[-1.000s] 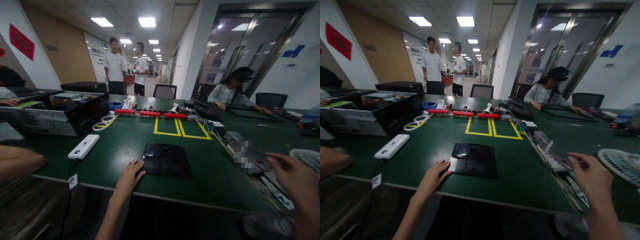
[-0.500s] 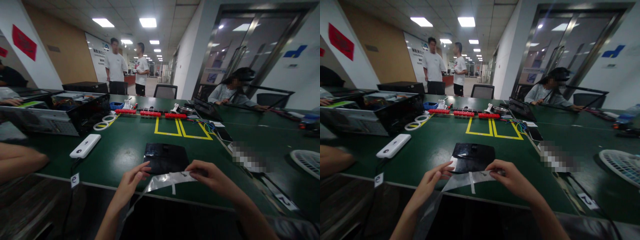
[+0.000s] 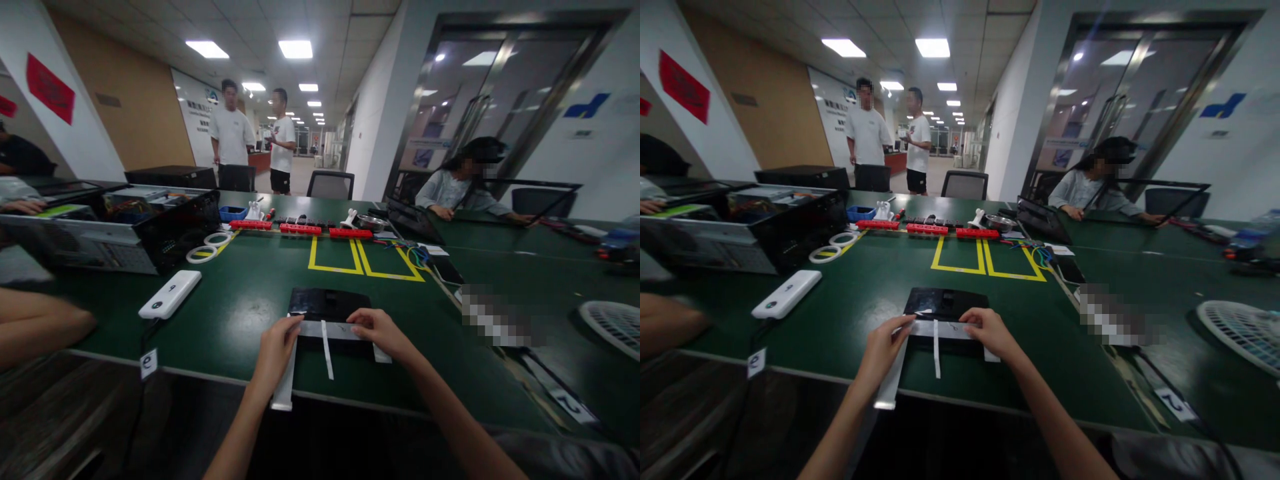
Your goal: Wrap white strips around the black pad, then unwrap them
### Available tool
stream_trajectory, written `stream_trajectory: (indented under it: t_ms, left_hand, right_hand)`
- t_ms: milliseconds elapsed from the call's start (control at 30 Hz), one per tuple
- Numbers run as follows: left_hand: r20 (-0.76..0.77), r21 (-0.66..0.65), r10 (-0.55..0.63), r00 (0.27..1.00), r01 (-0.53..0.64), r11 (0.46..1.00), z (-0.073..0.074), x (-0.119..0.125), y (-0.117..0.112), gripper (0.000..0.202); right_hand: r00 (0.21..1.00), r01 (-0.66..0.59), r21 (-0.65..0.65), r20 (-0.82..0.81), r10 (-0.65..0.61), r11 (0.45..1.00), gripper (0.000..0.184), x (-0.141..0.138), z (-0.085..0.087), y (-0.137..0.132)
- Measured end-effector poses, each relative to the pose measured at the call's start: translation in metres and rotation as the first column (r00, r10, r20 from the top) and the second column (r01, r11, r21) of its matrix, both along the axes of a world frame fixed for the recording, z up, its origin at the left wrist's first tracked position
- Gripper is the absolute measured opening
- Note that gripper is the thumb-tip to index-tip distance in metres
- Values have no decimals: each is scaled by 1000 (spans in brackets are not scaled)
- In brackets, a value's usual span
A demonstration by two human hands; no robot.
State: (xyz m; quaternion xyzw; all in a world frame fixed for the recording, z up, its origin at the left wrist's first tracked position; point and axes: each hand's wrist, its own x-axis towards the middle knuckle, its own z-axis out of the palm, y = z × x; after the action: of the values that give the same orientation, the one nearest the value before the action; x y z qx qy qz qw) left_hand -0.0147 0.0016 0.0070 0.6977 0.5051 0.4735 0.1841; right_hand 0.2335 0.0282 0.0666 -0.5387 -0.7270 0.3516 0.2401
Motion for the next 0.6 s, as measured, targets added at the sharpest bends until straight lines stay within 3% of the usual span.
stream_trajectory:
  t_ms: [167, 600]
  left_hand:
    - [-61, 66, 16, 998, -12, 998, -2, 1, 7, 27]
    - [-125, 39, 17, 992, -13, 999, -6, 7, 16, 28]
  right_hand:
    - [997, 6, 42, 71, -9, 999, 19, -3, -7, 6]
    - [971, 18, 108, 235, -43, 994, 20, -1, -9, 11]
